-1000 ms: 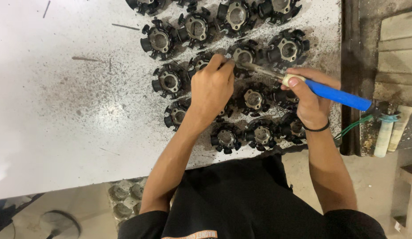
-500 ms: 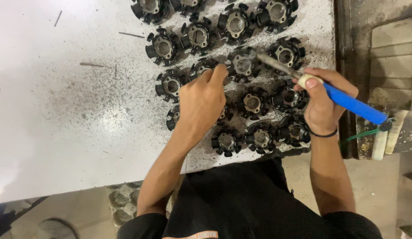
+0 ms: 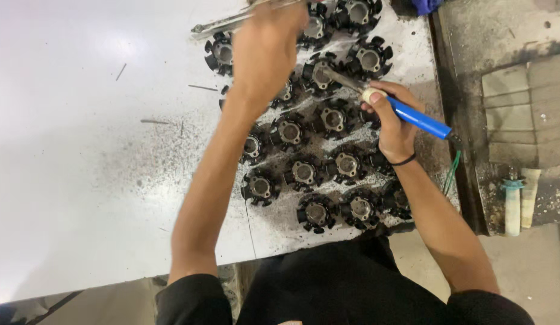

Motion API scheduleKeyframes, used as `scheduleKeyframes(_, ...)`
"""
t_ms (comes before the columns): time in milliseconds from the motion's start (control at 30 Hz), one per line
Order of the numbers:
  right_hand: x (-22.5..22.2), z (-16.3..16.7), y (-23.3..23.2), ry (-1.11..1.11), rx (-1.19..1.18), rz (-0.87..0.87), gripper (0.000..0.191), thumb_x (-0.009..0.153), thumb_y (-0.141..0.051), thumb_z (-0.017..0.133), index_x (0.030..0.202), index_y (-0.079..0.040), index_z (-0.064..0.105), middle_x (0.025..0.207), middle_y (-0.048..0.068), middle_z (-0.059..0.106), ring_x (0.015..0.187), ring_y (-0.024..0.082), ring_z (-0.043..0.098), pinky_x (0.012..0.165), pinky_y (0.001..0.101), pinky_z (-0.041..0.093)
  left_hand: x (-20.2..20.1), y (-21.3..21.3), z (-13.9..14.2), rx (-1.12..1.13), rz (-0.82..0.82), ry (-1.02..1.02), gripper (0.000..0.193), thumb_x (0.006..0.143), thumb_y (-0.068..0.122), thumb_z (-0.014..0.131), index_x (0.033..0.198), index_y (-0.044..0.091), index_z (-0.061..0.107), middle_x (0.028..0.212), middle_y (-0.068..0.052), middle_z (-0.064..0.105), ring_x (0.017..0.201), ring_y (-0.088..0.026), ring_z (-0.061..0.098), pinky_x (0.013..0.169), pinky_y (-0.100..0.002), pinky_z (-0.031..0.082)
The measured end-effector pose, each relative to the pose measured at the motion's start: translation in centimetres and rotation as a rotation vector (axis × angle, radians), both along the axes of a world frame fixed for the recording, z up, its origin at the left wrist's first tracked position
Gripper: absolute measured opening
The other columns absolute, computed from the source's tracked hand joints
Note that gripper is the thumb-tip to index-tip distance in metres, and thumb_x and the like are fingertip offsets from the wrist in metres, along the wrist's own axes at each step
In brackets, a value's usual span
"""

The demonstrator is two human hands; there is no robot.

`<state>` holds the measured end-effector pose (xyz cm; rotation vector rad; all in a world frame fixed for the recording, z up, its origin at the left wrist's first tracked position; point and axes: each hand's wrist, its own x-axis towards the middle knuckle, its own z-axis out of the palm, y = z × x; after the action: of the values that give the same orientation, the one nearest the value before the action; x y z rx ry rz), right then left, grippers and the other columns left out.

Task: The person arranges black rotor components in rows on a workbench, then uses a soldering iron to solder each rotor's center hub one at a time, producing smoke as they work. Near the end they connect red test leads from a digital testing machine to the soldered rotors.

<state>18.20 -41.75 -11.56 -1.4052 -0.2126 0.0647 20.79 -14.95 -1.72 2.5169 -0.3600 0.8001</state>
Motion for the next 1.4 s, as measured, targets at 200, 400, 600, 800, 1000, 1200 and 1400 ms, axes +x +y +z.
scheduleKeyframes(200,0.3,-0.4,-0.4,0.03,-0.087,-0.046,0.026,0.1,-0.013,0.069,0.116,0.008,0.071,0.101,0.015,0.074,0.086,0.018,0.073,0.079,0.0286,0.06,-3.1,-1.0,-10.3,-0.193,-0.036,0.203,0.011,0.085,0.0,0.073,0.094,0.006,0.071,0.102,-0.006,0.073,0.091,-0.031,0.068,0.075,-0.043,0.057)
scheduleKeyframes(400,0.3,-0.3,-0.2,0.026,-0.101,-0.034,0.029,0.099,-0.015,0.071,0.116,0.008,0.072,0.1,0.015,0.075,0.085,0.019,0.073,0.078,0.0282,0.059,-4.1,-2.0,-9.2,-0.148,0.097,0.207,0.024,0.081,-0.006,0.067,0.101,0.006,0.075,0.101,-0.012,0.066,0.093,-0.031,0.07,0.076,-0.042,0.058)
scheduleKeyframes(600,0.6,-0.3,-0.2,0.021,-0.076,-0.011,0.029,0.098,-0.014,0.071,0.116,0.008,0.072,0.102,0.016,0.075,0.087,0.02,0.074,0.08,0.0301,0.062,-4.3,-2.9,-9.6,-0.236,0.169,0.277,0.01,0.088,0.006,0.072,0.097,0.007,0.077,0.096,-0.008,0.068,0.068,-0.028,0.07,0.058,-0.039,0.057)
scheduleKeyframes(800,0.6,-0.1,-0.4,0.05,-0.086,-0.002,0.029,0.097,-0.014,0.07,0.117,0.008,0.073,0.102,0.016,0.075,0.087,0.02,0.074,0.08,0.0293,0.06,-3.7,-3.2,-9.4,-0.219,0.169,0.31,0.008,0.086,0.006,0.073,0.093,0.006,0.077,0.091,-0.011,0.068,0.072,-0.034,0.069,0.063,-0.043,0.057)
scheduleKeyframes(1000,2.4,0.5,-1.0,0.217,-0.01,0.09,0.025,0.099,-0.011,0.067,0.116,0.008,0.072,0.098,0.017,0.075,0.081,0.019,0.071,0.077,0.029,0.058,-3.2,-2.5,-8.9,-0.197,0.075,0.334,0.009,0.082,0.004,0.072,0.09,0.005,0.077,0.092,-0.013,0.068,0.076,-0.037,0.07,0.069,-0.046,0.058)
scheduleKeyframes(1200,2.5,0.7,-1.2,0.189,-0.036,0.088,0.024,0.098,-0.011,0.069,0.114,0.008,0.071,0.096,0.017,0.074,0.079,0.02,0.071,0.074,0.0302,0.059,-3.4,-2.7,-8.8,-0.295,0.121,0.346,0.016,0.08,0.003,0.071,0.093,0.005,0.08,0.091,-0.016,0.069,0.077,-0.037,0.07,0.07,-0.046,0.058)
scheduleKeyframes(1400,2.0,0.2,-1.2,0.184,-0.066,0.068,0.027,0.097,-0.012,0.07,0.115,0.007,0.072,0.096,0.017,0.074,0.078,0.019,0.071,0.074,0.0295,0.059,-2.9,-3.0,-9.2,-0.289,0.14,0.389,0.011,0.082,0.004,0.072,0.09,0.004,0.079,0.086,-0.018,0.068,0.075,-0.039,0.069,0.069,-0.048,0.056)
